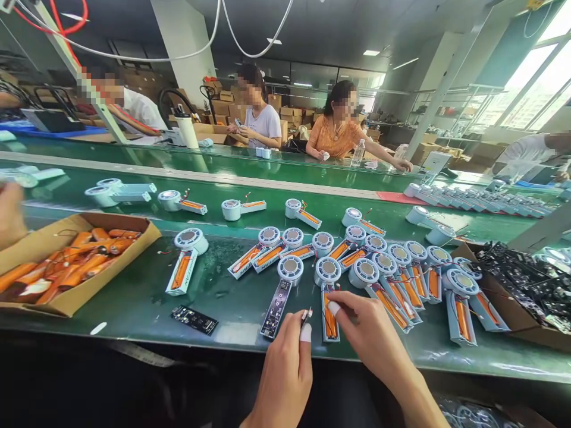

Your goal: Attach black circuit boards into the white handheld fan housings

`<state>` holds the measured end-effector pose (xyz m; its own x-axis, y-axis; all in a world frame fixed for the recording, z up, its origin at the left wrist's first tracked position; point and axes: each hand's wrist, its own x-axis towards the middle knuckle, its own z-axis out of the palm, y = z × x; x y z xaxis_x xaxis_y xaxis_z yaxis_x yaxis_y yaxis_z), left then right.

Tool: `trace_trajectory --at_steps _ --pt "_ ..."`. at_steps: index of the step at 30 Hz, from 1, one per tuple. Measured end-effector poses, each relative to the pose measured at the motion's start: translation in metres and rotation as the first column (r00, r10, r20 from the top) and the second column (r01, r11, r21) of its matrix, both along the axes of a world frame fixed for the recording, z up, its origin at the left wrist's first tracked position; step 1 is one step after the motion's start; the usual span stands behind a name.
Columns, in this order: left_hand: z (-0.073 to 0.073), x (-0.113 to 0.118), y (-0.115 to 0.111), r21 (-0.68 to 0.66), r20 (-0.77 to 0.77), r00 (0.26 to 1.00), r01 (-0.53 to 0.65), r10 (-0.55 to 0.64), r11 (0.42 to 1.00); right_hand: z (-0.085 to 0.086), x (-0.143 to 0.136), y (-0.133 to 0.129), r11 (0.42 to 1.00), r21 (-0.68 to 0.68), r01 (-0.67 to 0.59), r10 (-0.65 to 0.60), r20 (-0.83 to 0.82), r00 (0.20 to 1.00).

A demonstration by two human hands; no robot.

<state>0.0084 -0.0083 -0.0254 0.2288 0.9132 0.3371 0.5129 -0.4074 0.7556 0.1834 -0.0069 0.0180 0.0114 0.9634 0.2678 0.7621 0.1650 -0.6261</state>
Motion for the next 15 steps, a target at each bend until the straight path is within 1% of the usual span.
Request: trace_trajectory --at_steps 2,3,4,7,9,11,13,15 --pt "0.004 -0.001 -0.001 -0.041 0.064 0.998 0.007 -0.004 0.999 0.001 -0.001 -0.013 0.999 -0.036 -0.036 0.034 -0.06 0.998" --pt "0.006 -0.002 -0.002 -0.069 0.095 0.995 0.009 -0.002 0.998 0.001 -0.002 -0.018 0.997 -0.037 -0.062 0.06 -0.061 0.996" --pt "0.008 -0.002 -0.002 -0.104 0.124 0.992 0.008 0.005 0.995 0.001 -0.003 -0.022 0.996 -0.025 -0.09 0.089 -0.043 0.995" --pt "0.013 -0.002 -0.002 -0.213 0.187 0.982 0.022 0.019 0.977 0.0 -0.006 -0.028 0.986 0.051 -0.16 0.156 0.08 0.985" --pt "0.013 -0.002 -0.002 -0.255 0.208 0.978 0.025 0.029 0.967 -0.002 -0.009 -0.027 0.978 0.066 -0.196 0.188 0.115 0.975" --pt "0.01 -0.004 -0.002 -0.285 0.212 0.976 0.011 0.052 0.958 -0.005 -0.011 -0.025 0.972 0.074 -0.224 0.217 0.086 0.972" --pt "0.007 -0.006 -0.003 -0.328 0.209 0.973 -0.019 0.093 0.944 -0.008 -0.014 -0.023 0.966 0.125 -0.226 0.218 0.075 0.973" --pt "0.004 -0.008 -0.004 -0.377 0.213 0.968 -0.046 0.135 0.925 -0.01 -0.016 -0.023 0.954 0.198 -0.224 0.201 0.127 0.971"
